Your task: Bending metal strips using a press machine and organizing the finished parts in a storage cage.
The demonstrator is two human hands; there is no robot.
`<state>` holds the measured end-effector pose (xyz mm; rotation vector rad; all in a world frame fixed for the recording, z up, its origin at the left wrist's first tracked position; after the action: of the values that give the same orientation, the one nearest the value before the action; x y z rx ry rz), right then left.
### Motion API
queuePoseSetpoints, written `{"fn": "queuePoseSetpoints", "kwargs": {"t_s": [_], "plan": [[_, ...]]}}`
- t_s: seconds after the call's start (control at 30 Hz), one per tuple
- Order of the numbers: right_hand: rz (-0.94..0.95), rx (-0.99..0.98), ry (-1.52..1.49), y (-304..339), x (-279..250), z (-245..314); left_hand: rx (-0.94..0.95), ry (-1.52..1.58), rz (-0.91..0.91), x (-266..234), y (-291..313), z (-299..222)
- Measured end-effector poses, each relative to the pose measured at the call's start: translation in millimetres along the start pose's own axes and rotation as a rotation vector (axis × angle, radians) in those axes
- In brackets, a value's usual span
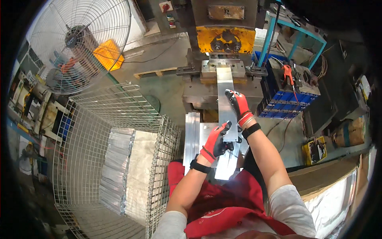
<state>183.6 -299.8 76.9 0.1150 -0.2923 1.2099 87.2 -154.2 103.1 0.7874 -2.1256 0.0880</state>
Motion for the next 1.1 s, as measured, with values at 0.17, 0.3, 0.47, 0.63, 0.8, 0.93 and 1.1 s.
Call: {"fn": "queuePoseSetpoints", "kwargs": {"t_s": [0.17, 0.3, 0.47, 0.63, 0.8, 0.93, 1.1], "plan": [[-0.012, 0.023, -0.001, -1, 5, 1, 0.108, 0.064, -0.113, 20, 6, -7], [0.021, -0.141, 0.103, -7, 2, -3, 0.110, 0.029, -0.078, 17, 5, -8], [0.238, -0.325, 0.272, -11, -8, 1, 0.773, -1.009, -0.034, 0, 0, -7], [0.236, 0.022, 0.107, 11, -11, -8, 0.462, -0.479, -0.055, 7, 4, -12], [0.169, 0.118, 0.075, 17, -8, -4, 0.126, -0.057, -0.010, 3, 1, -4], [0.124, 0.110, 0.002, 21, -4, -3, 0.220, -0.291, -0.070, -3, -2, -1], [0.091, -0.043, 0.000, 21, -1, 0, 0.271, -0.201, -0.056, -2, -2, 1]]}}
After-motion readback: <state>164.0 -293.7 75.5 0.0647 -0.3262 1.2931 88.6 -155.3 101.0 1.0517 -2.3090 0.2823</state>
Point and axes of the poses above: each hand's wrist, its own y-axis away from the middle knuckle, its own x-axis out of the palm, z = x × y, the point moved 2 cm from there along -y, towards the middle knuckle, and after that the axes turned 2 degrees about -x, right-handed, at the moved point
